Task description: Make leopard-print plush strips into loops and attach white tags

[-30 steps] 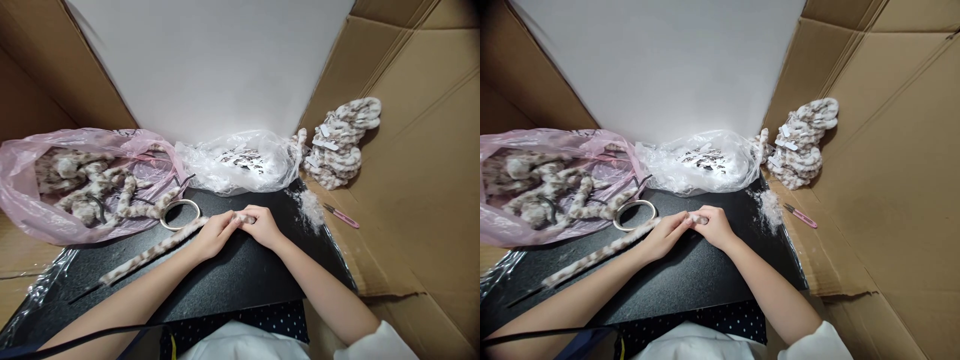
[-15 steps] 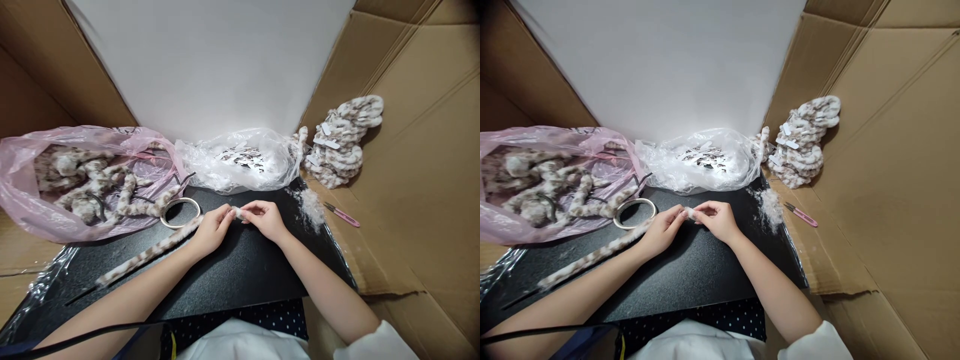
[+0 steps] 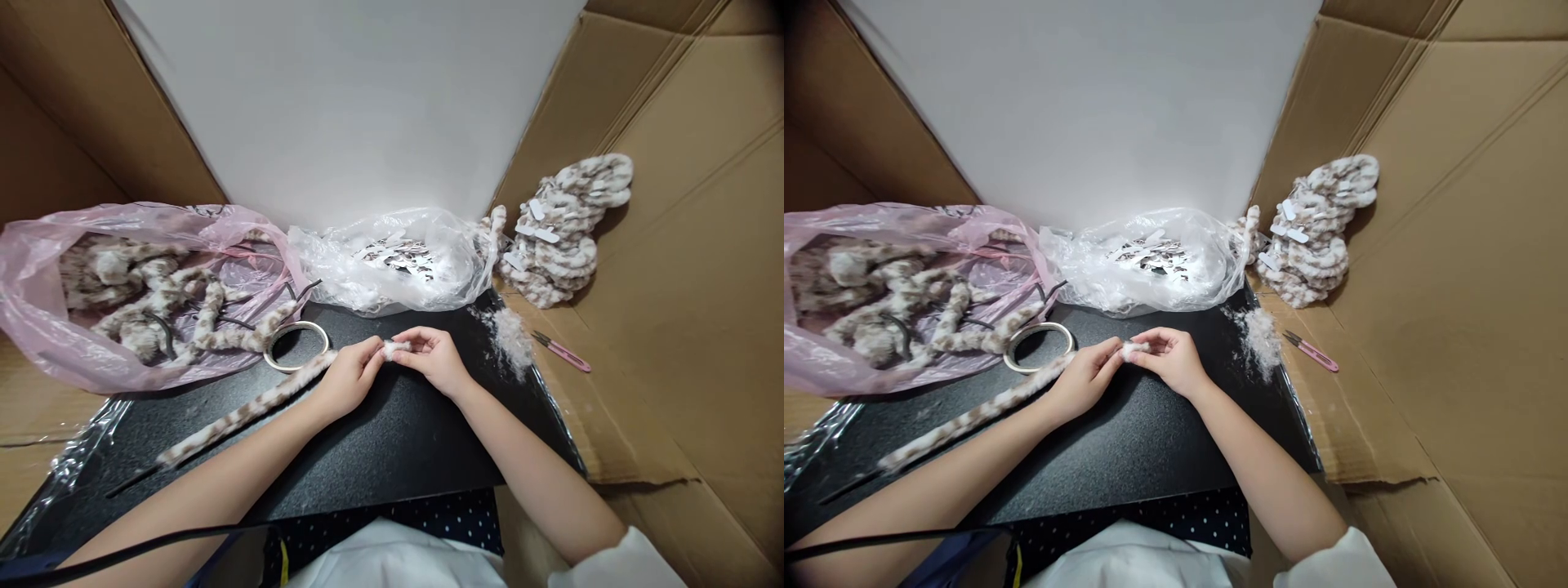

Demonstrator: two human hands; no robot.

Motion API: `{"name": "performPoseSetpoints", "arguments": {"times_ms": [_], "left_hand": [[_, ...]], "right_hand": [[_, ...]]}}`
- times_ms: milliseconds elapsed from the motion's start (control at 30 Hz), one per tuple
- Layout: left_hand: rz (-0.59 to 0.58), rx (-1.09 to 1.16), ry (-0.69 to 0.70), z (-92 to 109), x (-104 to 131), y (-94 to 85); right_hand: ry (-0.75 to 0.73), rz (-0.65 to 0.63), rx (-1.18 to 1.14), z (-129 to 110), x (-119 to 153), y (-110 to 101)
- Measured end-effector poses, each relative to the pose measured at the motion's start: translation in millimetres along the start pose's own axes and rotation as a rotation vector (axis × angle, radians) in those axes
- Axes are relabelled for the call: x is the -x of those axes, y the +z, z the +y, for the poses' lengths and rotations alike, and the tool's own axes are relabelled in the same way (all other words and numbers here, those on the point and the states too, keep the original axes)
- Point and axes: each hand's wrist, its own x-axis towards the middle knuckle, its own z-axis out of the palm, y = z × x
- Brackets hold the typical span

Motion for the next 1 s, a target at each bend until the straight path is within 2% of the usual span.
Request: {"name": "performPoseSetpoints", "arguments": {"times_ms": [200, 333, 500, 767, 867, 1000], "left_hand": [[-0.025, 0.03, 0.0, 0.1, 0.6, 0.5], [-0.06, 0.037, 0.0, 0.2, 1.6, 0.4], [-0.106, 0.17, 0.006, 0.9, 2.4, -1.2], [-0.045, 0.133, -0.056, 1.9, 2.4, 0.4], [0.009, 0.153, -0.073, 2.1, 1.8, 0.9], [0.021, 0.207, -0.058, 0.9, 1.4, 0.6]], "right_hand": [[-0.018, 0.037, 0.012, 5.4, 0.7, 4.4], [-0.094, 0.06, 0.032, 11.1, 2.5, 6.8], [-0.171, 0.026, 0.098, 13.7, 4.3, 6.6], [-0.342, 0.051, 0.479, 6.9, 9.7, 9.2], [-0.387, 0.045, 0.498, 5.8, 10.5, 11.9], [-0.438, 0.021, 0.515, 4.2, 10.0, 13.0]]}}
